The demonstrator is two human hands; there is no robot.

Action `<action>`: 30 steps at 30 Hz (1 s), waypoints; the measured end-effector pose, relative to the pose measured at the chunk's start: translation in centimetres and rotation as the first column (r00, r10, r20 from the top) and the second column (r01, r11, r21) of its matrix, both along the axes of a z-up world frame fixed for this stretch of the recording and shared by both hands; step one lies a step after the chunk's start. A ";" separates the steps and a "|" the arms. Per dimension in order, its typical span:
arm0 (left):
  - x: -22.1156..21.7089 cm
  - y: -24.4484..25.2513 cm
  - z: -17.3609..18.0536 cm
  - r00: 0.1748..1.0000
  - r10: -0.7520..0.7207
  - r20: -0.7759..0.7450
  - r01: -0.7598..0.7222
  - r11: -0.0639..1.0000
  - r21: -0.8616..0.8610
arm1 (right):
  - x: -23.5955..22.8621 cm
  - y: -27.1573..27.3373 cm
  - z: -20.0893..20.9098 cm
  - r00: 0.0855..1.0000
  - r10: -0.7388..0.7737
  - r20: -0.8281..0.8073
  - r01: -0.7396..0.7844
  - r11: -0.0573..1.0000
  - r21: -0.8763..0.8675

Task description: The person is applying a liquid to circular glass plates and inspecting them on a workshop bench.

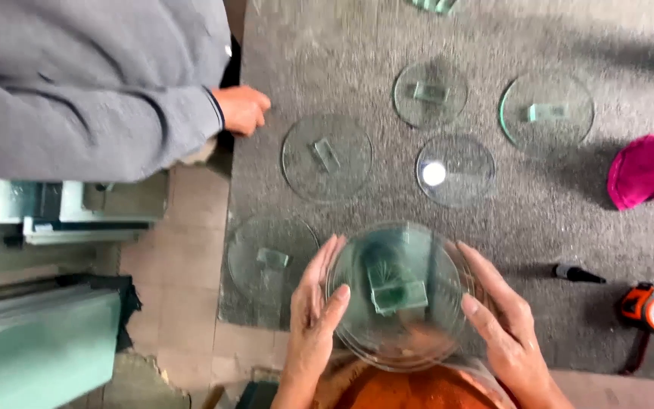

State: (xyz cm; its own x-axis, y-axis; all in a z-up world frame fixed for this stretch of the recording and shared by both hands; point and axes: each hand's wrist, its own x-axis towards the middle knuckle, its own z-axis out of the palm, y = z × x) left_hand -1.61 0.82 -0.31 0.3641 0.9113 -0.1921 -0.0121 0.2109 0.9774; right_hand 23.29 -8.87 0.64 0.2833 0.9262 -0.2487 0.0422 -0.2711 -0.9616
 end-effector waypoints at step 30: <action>-4.9 -0.4 -2.7 0.967 0.232 -0.109 -0.238 0.970 -0.044 | -0.8 -7.5 -5.3 0.856 -0.471 -0.213 0.460 0.882 -0.103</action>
